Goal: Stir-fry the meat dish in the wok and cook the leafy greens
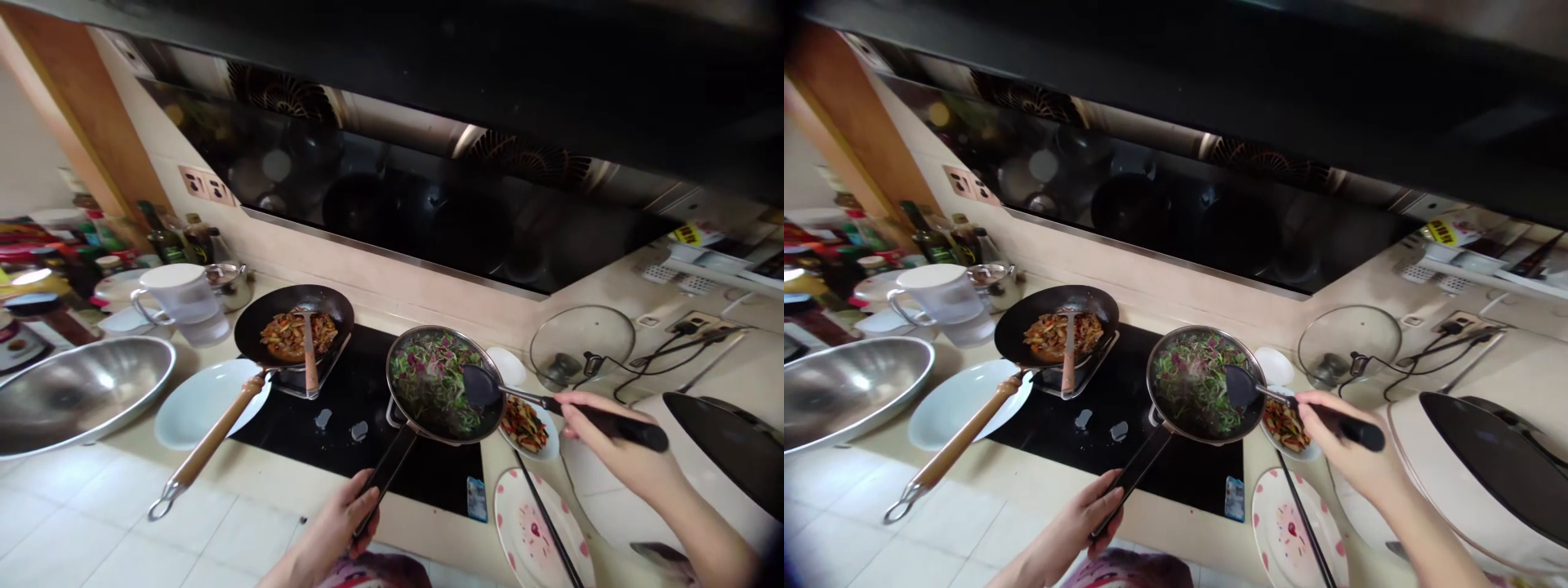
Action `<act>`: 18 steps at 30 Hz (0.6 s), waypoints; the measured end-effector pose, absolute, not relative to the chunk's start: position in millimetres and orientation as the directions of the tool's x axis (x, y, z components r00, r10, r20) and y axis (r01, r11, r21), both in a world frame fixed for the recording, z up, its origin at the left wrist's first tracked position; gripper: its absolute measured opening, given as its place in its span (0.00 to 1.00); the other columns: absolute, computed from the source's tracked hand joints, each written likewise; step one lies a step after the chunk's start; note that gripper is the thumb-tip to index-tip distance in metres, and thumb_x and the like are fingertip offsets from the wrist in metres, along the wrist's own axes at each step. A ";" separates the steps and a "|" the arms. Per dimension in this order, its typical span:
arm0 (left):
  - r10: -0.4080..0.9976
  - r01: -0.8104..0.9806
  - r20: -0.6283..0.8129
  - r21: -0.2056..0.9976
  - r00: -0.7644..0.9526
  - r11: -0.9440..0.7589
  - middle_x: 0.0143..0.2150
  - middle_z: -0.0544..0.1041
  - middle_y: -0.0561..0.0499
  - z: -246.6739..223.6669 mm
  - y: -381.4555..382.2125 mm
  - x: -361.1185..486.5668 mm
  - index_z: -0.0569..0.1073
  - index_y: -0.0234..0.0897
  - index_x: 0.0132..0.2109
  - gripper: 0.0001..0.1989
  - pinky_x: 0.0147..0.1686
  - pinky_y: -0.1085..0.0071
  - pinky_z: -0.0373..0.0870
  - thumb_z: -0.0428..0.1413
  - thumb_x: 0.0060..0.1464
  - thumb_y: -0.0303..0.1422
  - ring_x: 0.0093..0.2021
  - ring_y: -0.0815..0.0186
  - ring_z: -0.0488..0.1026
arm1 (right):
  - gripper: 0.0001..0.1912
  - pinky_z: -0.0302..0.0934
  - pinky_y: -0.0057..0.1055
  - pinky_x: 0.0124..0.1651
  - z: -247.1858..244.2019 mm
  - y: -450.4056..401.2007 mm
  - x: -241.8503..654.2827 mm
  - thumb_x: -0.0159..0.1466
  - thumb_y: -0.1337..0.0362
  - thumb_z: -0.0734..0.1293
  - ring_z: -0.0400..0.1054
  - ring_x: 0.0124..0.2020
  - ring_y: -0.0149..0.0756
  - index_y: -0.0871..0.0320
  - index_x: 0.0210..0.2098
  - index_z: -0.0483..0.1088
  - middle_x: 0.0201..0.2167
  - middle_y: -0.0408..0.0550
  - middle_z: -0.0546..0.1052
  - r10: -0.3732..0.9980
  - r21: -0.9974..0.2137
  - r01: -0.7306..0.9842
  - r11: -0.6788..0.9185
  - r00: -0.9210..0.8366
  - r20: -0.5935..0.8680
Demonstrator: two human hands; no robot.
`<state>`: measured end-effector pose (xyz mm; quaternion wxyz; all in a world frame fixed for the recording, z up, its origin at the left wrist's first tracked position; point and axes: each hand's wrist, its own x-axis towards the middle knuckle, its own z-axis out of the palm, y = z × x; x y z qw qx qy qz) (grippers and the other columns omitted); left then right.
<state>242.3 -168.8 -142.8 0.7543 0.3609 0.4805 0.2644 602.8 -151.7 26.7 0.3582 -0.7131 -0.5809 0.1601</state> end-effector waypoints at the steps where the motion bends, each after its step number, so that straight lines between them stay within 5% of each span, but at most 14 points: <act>1: 0.744 -0.056 -0.534 0.797 0.402 0.602 0.20 0.69 0.58 -143.7 -169.6 243.3 0.59 0.32 0.57 0.43 0.18 0.74 0.48 0.58 0.43 0.58 0.17 0.73 0.60 | 0.19 0.71 0.33 0.27 22.1 -148.2 603.8 0.57 0.48 0.67 0.75 0.25 0.42 0.56 0.37 0.74 0.29 0.50 0.79 0.924 -0.748 0.651 -0.127 0.351 0.149; 6: 0.739 -0.060 -0.553 0.784 0.384 0.618 0.20 0.69 0.58 -143.9 -170.0 245.5 0.58 0.31 0.58 0.48 0.18 0.74 0.49 0.59 0.39 0.60 0.17 0.72 0.60 | 0.21 0.72 0.35 0.27 4.7 -147.9 585.0 0.55 0.45 0.67 0.75 0.25 0.44 0.56 0.36 0.73 0.22 0.48 0.77 0.945 -0.865 0.486 -0.127 0.323 0.043; 9: 0.728 -0.025 -0.571 0.780 0.379 0.625 0.20 0.69 0.58 -144.6 -169.9 245.3 0.56 0.31 0.59 0.51 0.19 0.74 0.48 0.58 0.37 0.63 0.17 0.72 0.60 | 0.19 0.73 0.33 0.33 25.7 -152.4 591.2 0.57 0.48 0.67 0.76 0.28 0.42 0.55 0.39 0.75 0.28 0.47 0.79 0.963 -0.785 0.614 -0.080 0.252 0.098; 13: 0.742 -0.021 -0.551 0.798 0.382 0.603 0.21 0.69 0.57 -151.6 -170.2 244.5 0.57 0.31 0.58 0.50 0.19 0.74 0.49 0.56 0.39 0.64 0.18 0.71 0.61 | 0.15 0.69 0.29 0.27 40.9 -119.5 627.1 0.55 0.51 0.69 0.74 0.24 0.39 0.54 0.35 0.76 0.25 0.45 0.78 0.935 -0.677 0.726 -0.119 0.311 0.169; 18: 0.741 -0.025 -0.538 0.803 0.401 0.596 0.21 0.69 0.57 -153.6 -168.9 245.1 0.56 0.30 0.58 0.52 0.17 0.73 0.49 0.56 0.36 0.65 0.18 0.71 0.60 | 0.17 0.65 0.31 0.19 -18.3 -61.5 653.6 0.52 0.51 0.66 0.71 0.18 0.41 0.59 0.32 0.72 0.16 0.47 0.74 0.885 -0.910 0.391 -0.136 0.460 0.066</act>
